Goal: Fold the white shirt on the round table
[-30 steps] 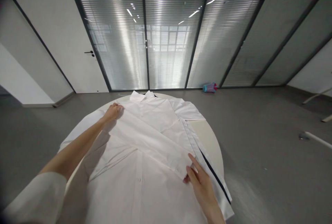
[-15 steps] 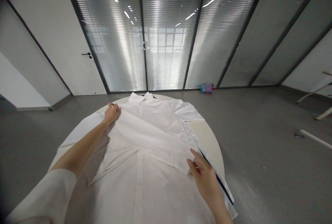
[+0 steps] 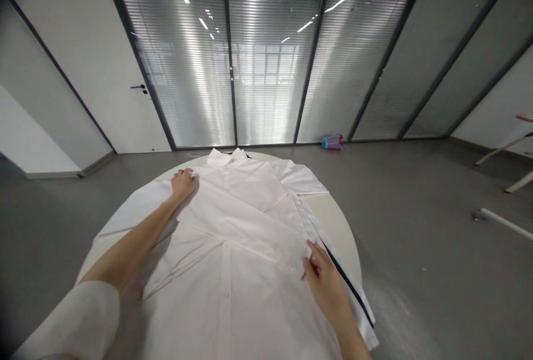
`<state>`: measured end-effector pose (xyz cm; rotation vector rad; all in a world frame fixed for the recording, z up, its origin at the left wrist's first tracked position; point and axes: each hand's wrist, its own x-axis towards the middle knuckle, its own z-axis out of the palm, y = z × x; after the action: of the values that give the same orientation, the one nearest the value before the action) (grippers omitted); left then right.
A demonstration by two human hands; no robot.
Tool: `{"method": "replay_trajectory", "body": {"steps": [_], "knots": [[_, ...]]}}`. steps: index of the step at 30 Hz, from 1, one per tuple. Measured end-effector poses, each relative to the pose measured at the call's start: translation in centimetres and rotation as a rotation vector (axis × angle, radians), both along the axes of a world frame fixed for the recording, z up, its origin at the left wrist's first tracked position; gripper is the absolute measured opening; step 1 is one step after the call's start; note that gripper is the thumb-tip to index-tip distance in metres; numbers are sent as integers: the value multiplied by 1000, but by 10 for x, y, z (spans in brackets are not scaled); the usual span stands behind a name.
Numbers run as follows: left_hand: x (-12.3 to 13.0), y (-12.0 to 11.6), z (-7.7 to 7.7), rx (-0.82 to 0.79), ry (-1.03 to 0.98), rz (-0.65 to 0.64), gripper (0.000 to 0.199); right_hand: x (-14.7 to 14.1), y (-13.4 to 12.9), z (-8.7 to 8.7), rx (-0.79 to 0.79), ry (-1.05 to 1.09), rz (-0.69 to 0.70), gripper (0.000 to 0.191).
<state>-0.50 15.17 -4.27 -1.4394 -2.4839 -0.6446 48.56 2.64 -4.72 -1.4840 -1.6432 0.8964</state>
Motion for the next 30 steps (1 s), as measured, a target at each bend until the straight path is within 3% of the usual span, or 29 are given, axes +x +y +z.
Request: {"method": "replay_trajectory", "body": {"steps": [4,7,11,15,18,22,26,30], "knots": [[20,-20,4,-42,21,-251,35,0,1,-3,-7,-30,16,71],[19,-41,4,-146,18,-403,38,2,3,-6,12,-57,5,70],[-1,-65,-7,-230,85,-348,51,4,4,-7,19,-94,13,69],[-8,-74,-19,-297,153,-296,63,6,6,-11,64,-84,2,59],[-4,-70,-16,-325,171,-296,62,6,7,-15,61,-73,1,62],[-7,-46,4,-256,170,-245,41,7,8,-18,49,-78,14,68],[-27,-12,19,-213,90,-168,41,9,8,-21,36,-73,19,70],[-47,10,22,-218,36,-116,37,10,8,-23,23,-44,7,73]]}}
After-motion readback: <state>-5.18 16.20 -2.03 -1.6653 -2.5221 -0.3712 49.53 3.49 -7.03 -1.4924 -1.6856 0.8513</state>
